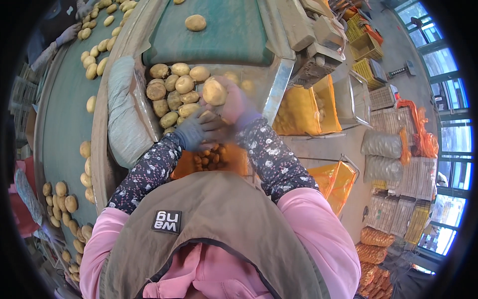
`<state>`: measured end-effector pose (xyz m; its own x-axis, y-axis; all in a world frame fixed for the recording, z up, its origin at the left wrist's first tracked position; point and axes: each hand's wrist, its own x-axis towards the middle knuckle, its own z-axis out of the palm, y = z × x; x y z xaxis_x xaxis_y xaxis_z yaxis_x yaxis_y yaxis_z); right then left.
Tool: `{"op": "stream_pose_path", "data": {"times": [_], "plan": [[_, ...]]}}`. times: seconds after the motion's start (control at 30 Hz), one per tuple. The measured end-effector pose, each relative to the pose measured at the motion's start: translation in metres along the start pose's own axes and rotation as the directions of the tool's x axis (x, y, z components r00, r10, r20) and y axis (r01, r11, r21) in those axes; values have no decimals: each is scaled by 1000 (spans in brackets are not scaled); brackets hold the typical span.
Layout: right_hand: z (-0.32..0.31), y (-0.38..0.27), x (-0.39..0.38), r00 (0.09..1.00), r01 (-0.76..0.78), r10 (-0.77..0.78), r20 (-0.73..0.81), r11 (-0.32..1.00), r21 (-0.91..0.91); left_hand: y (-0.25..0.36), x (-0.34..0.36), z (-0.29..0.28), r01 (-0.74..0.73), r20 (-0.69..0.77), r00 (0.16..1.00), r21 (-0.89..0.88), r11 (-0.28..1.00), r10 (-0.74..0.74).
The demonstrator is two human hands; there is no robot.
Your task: The person sorts potatoes from a conveyor belt by hand, picking up individual potatoes and placing them into a mesh bag.
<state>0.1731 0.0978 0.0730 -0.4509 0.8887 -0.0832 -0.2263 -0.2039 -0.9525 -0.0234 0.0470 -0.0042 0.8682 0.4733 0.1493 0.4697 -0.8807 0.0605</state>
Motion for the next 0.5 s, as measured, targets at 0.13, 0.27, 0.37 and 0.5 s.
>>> {"op": "stream_pose_path", "data": {"times": [0.13, 0.27, 0.37, 0.5], "plan": [[6, -22, -15, 969, 224, -248, 21, 833, -506, -2, 5, 6, -22, -30, 999, 1, 1000, 22], [-14, -59, -38, 985, 86, -91, -146, 995, -40, 2, 29, -25, -57, -88, 995, -72, 996, 51], [-45, -53, -51, 969, 6, 62, -240, 963, 271, 1, 23, -5, -82, -162, 984, -75, 994, 69], [-117, -82, -100, 834, 393, -268, -482, 902, 178, 7, 33, -10, -68, -205, 977, -82, 994, 50]]}}
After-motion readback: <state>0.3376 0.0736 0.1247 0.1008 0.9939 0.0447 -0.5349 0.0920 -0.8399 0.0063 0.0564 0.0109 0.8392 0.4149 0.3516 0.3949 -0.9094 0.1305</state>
